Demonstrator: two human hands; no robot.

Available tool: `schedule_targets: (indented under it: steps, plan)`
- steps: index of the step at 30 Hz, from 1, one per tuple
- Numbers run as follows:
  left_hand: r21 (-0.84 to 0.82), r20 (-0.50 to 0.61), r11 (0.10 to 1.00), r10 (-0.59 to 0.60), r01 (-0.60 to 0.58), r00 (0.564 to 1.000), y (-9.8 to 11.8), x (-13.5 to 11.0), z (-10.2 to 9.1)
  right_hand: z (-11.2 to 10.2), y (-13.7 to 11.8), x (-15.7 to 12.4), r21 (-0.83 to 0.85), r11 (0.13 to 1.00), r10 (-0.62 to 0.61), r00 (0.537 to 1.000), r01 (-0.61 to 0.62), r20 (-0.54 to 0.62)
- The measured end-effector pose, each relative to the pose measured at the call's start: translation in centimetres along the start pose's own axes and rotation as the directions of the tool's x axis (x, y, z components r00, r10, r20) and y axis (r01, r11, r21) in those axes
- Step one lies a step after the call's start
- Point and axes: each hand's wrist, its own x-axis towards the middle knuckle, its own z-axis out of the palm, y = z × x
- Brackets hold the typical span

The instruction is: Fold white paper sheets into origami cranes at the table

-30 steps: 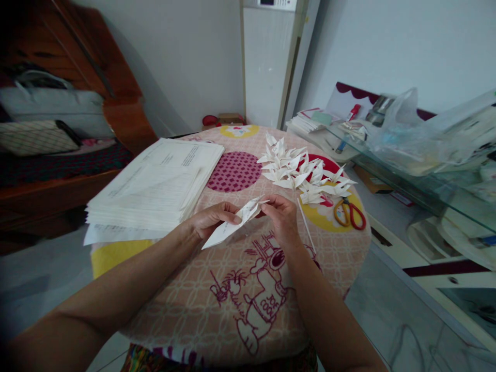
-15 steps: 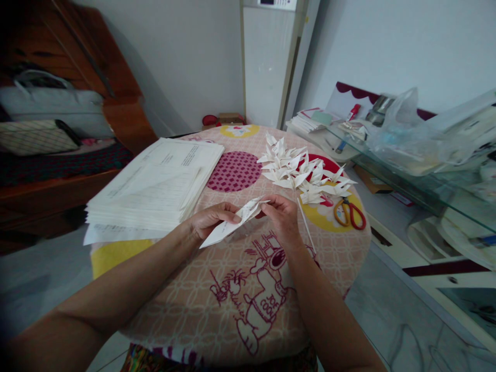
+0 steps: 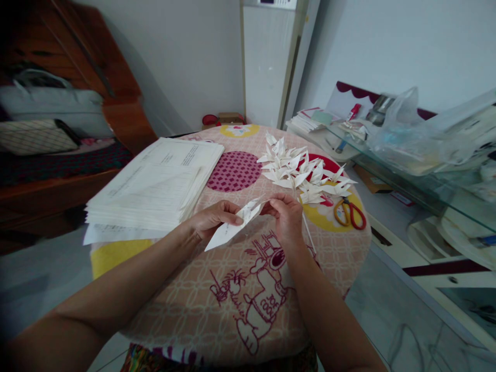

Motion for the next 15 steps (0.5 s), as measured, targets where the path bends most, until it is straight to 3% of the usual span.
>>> schedule_targets:
  steps: [6,15]
  plan:
    - [0.113,-0.085,0.984,0.149,-0.139,0.985,0.05,-0.02,0.41,0.23,0.06,-0.44,-0.151,0.982,0.134,0.982,-0.113,0.134]
    - [0.235,-0.084,0.953,0.216,-0.192,0.973,0.25,-0.03,0.55,0.28,0.54,-0.77,-0.208,0.976,0.093,0.985,-0.062,0.144]
